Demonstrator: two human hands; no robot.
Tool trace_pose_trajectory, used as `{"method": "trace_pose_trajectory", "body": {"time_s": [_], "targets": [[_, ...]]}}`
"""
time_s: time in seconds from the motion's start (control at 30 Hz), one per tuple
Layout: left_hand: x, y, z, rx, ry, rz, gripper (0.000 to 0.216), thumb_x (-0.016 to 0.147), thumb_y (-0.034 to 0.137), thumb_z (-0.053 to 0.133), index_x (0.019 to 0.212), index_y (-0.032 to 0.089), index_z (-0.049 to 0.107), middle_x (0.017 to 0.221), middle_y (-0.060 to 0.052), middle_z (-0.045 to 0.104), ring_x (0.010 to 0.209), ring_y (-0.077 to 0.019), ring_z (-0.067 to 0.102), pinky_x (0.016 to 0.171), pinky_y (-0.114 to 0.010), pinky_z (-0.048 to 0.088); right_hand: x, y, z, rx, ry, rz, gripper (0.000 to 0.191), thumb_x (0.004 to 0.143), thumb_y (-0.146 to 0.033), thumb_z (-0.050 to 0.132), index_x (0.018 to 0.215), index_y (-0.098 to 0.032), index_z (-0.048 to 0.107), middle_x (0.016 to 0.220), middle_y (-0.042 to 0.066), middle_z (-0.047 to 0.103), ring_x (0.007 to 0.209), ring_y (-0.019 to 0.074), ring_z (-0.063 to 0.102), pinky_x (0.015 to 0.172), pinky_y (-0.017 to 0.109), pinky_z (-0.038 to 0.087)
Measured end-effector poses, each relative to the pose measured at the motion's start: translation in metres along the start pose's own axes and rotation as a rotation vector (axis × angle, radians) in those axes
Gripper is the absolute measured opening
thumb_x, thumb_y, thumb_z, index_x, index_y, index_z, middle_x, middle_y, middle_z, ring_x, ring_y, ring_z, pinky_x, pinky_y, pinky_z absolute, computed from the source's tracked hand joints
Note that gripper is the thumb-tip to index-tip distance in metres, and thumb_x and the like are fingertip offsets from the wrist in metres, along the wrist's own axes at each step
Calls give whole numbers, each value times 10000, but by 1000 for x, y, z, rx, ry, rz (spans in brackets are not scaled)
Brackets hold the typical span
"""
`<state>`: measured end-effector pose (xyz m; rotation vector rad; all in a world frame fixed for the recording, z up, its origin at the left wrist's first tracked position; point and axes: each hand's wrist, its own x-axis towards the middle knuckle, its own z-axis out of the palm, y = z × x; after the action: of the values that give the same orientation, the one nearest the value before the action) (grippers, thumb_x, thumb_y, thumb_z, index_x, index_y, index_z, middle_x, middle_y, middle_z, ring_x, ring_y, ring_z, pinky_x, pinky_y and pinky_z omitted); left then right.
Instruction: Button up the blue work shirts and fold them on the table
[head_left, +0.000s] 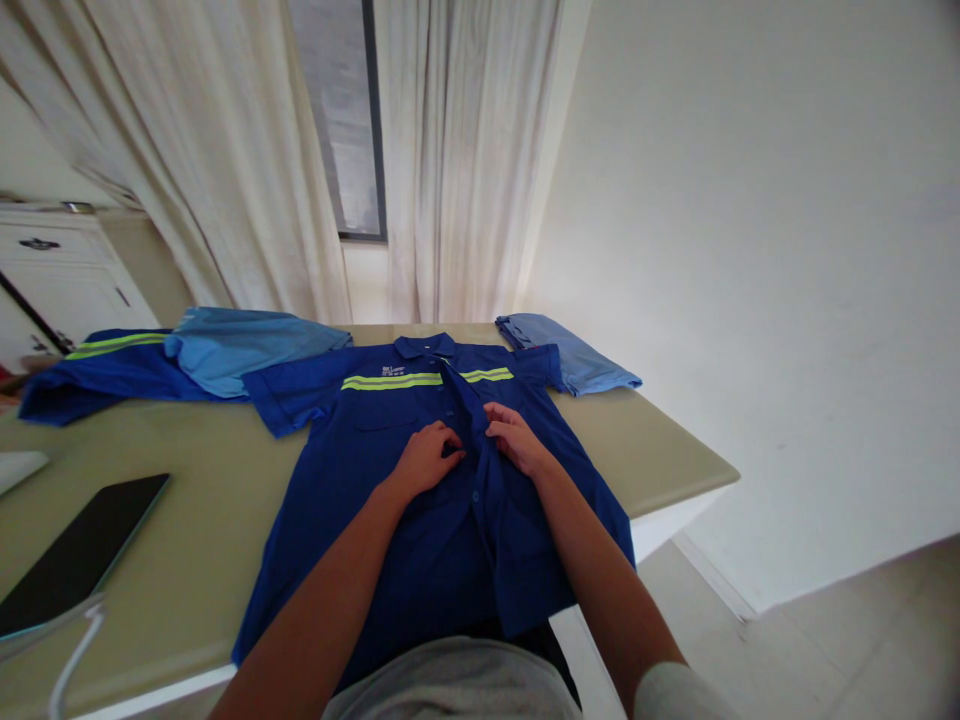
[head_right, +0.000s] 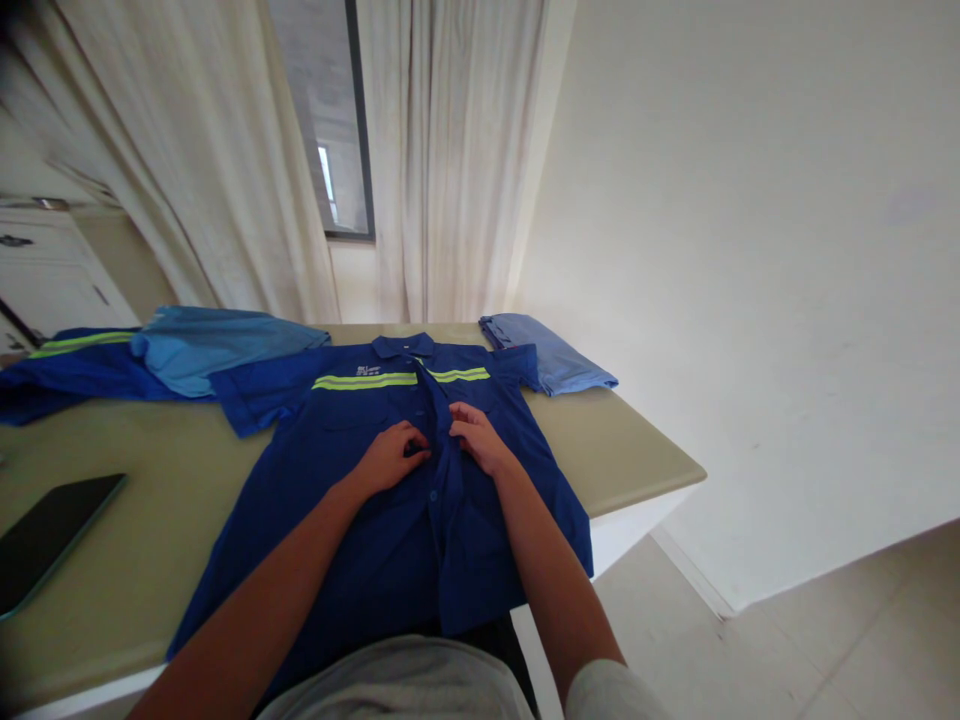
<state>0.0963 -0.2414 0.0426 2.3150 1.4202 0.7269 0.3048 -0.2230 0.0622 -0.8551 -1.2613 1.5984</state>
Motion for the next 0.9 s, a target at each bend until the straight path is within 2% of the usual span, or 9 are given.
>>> {"method": "trace_pose_trajectory", "body": {"time_s": [0.17,0.27,0.4,0.53,0.63,0.73,0.8,0.9], "targets": [[-1,3,-2,34,-32,-13,133,903,307,699,986,210,735,1041,-58,678,937,-220,644,821,-341,482,2,3,-4,36,13,10,536,584,-130,648,1097,-278,705,857,-45,703,691,134,605,614,230,480],[-1,3,-3,36,-34,-15,135,907,308,699,997,214,734,1044,-56,678,959,-225,644,826,-337,481,3,3,-4,63,24,9,586,571,-121,655,1129,-286,721,860,-46,713,687,128,609,616,226,478],[-1,4,-3,40,-42,-19,138,911,308,694,1005,215,733,1060,-61,679,970,-229,644,833,-339,483,2,0,-3,92,36,37,516,578,-130,721,1074,-269,740,851,-48,705,697,124,625,644,235,506],[-1,4,-3,41,-43,-19,152,908,312,694,1012,208,731,1058,-64,675,948,-229,643,827,-345,485,1,-2,-2,80,64,63,296,589,-203,858,846,-219,712,724,-60,651,609,97,585,627,233,506],[-1,3,-3,29,-36,-10,145,904,301,687,1002,202,729,1046,-67,675,931,-225,642,821,-343,485,0,-2,-2,85,72,82,317,568,-262,923,781,-202,695,681,-52,644,589,97,582,620,237,507],[-1,2,-1,9,-18,4,140,901,305,675,969,197,733,1016,-72,680,912,-230,642,814,-350,482,0,-3,-2,77,84,90,375,533,-313,961,797,-193,722,727,-27,683,617,110,604,635,249,514],[1,3,0,-47,31,9,176,938,322,613,950,193,733,997,-76,687,917,-231,644,832,-354,480,-1,-4,-2,31,77,90,387,546,-352,966,819,-192,742,760,-14,697,648,121,613,646,254,509],[4,4,2,-261,148,-5,336,1016,377,458,953,189,729,958,-65,714,907,-215,655,848,-343,481,-2,-3,-2,-97,47,52,364,601,-399,945,833,-190,757,741,-22,676,647,117,583,629,246,461]]}}
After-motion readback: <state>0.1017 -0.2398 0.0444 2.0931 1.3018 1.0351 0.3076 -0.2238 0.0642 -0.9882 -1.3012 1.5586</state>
